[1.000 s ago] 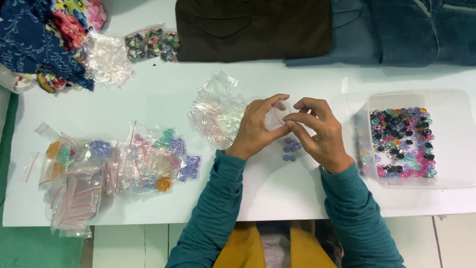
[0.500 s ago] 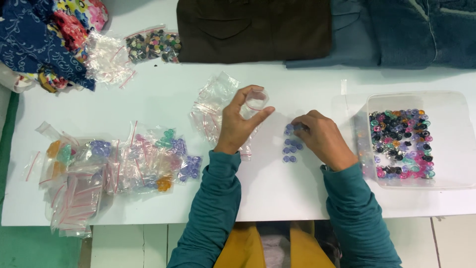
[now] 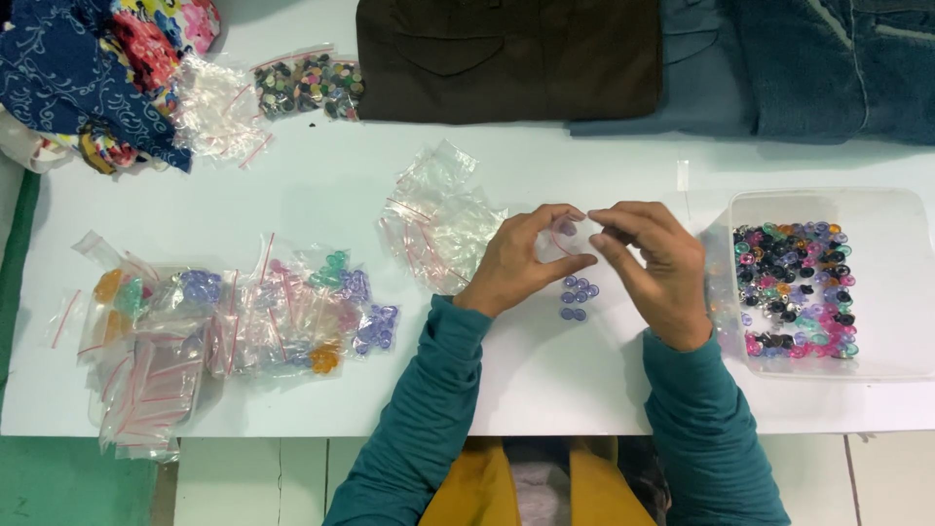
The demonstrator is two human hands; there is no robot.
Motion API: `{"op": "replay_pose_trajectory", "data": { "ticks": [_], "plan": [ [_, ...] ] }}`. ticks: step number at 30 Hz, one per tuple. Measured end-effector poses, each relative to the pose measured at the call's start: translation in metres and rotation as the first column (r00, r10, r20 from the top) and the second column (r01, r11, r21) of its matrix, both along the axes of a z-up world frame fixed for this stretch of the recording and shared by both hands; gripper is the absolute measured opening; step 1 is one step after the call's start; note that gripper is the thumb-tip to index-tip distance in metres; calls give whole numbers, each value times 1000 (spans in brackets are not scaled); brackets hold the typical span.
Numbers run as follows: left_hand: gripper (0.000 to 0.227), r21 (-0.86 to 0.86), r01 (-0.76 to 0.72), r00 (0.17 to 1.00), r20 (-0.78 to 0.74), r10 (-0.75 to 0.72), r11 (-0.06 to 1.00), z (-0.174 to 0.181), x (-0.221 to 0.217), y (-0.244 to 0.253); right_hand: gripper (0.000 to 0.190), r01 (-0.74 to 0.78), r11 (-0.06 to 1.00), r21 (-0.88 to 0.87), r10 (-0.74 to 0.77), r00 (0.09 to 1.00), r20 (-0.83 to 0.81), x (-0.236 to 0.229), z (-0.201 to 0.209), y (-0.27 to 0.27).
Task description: Sorting and bagging small colorful buttons from a tray into plastic bags
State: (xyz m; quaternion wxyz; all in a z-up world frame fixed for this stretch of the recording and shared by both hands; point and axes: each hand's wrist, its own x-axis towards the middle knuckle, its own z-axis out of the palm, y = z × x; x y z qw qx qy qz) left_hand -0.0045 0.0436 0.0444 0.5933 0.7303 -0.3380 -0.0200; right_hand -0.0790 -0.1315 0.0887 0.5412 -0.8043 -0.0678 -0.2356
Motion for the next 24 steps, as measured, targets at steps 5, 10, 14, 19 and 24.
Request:
{"op": "replay_pose_trajectory", "data": {
  "ticks": [5, 10, 14, 19, 24],
  "plan": [
    [55, -97, -29, 991, -137, 16, 995, 5, 10, 17, 20, 53, 996, -72, -56, 998, -35, 5, -11, -11],
    [50, -402, -63, 956, -289, -61, 913, 4, 24, 27, 22, -102, 965, -242, 24, 952, -304, 3, -5, 5],
    [48, -564, -91, 919, -365, -149, 821, -5, 30, 34, 26, -183, 858, -481, -11, 928, -373, 10, -26, 10],
    [49, -552, -93, 911, -383, -153, 829, 8, 20, 29, 20, -200, 836, -511, -30, 913, -406, 15, -40, 6],
    [55, -90, -80, 991, 104, 90, 993, 4, 13, 11, 20, 1, 969, -248, -47, 982, -183, 13, -49, -15]
  ]
}}
